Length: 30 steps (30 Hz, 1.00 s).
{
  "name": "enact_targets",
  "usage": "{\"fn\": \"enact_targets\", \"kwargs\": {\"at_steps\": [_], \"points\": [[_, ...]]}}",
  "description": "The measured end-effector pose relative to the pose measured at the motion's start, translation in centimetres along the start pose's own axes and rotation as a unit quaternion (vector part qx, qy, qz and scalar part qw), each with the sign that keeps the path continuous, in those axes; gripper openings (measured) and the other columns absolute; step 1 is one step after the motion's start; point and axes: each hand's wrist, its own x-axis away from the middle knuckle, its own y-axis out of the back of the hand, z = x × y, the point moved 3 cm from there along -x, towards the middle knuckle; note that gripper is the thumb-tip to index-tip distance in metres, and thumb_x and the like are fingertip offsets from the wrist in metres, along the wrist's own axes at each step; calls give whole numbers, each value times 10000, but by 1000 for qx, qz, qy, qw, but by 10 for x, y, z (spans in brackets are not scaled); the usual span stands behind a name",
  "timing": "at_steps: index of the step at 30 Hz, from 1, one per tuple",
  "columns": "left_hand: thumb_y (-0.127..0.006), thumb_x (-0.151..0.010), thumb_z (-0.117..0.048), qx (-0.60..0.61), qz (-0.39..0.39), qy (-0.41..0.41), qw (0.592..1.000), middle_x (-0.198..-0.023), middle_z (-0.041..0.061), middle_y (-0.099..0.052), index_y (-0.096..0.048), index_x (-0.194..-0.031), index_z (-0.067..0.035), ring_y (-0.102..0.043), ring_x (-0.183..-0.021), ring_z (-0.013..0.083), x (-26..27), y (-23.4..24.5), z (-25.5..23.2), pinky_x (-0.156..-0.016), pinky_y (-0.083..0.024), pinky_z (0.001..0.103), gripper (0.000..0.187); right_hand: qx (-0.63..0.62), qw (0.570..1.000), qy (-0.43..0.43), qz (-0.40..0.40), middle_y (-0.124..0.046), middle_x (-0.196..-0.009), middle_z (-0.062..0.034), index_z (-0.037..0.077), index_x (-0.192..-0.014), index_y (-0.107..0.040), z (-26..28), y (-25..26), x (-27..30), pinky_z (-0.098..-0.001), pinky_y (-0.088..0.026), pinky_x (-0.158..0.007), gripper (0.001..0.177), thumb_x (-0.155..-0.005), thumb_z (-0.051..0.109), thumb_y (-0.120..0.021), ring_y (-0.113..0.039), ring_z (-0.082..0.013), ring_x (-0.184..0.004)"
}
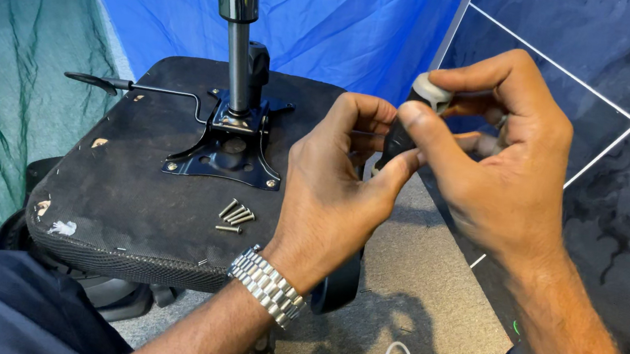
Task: The person attaches a black plastic footrest to the underside of an overturned office chair using a screwdriver and several screws. They position the footrest, insert screws, and tighten them to secure the part.
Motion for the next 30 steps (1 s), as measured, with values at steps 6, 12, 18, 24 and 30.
{"fn": "enact_targets", "kwargs": {"at_steps": [6, 12, 18, 24, 30], "points": [[-819, -865, -174, 47, 30, -42, 998, -1022, 58, -779, -647, -1144, -29, -759, -923, 80, -4, 5, 7, -808, -642, 241, 358, -39, 998, -34, 26, -699, -1060, -72, 47, -1104, -576, -1, 1, -4, -219, -624, -893, 186, -974, 31, -708, -713, -92, -1008], [-743, -924, -155, 51, 87, -15, 995, -956, 75, -776, -670, -1243, -28, -747, -895, 105, -5, 6, 10, -804, -631, 254, 351, 6, 1000, 16, 20, -694, -1057, -103, 22, -1170, -580, -8, 2, -3, -241, -628, -866, 240, -1045, 30, -785, -719, -125, -993], [-736, -920, -183, 80, 109, 33, 990, -915, 27, -776, -664, -1266, -63, -742, -825, 58, -9, 7, 11, -711, -619, 220, 373, -40, 999, -23, 30, -683, -1103, -69, 46, -1124, -559, -7, 4, -2, -251, -627, -906, 221, -970, 40, -717, -713, -121, -1058], [-776, -899, -203, 50, 115, -7, 992, -848, -22, -739, -654, -1278, -60, -679, -729, 21, -12, 8, 6, -629, -581, 193, 423, 22, 999, 27, 26, -698, -1178, -100, 26, -1201, -601, -5, 4, 0, -280, -652, -945, 230, -1046, 35, -770, -733, -159, -1122], [-718, -954, -185, 69, 145, -1, 987, -764, -27, -698, -635, -1374, -69, -618, -652, 17, -14, 5, 3, -576, -514, 198, 444, 29, 999, 19, 5, -697, -1085, -79, 38, -1124, -601, -6, 6, -2, -273, -641, -907, 229, -988, 64, -784, -725, -137, -1035]]}}
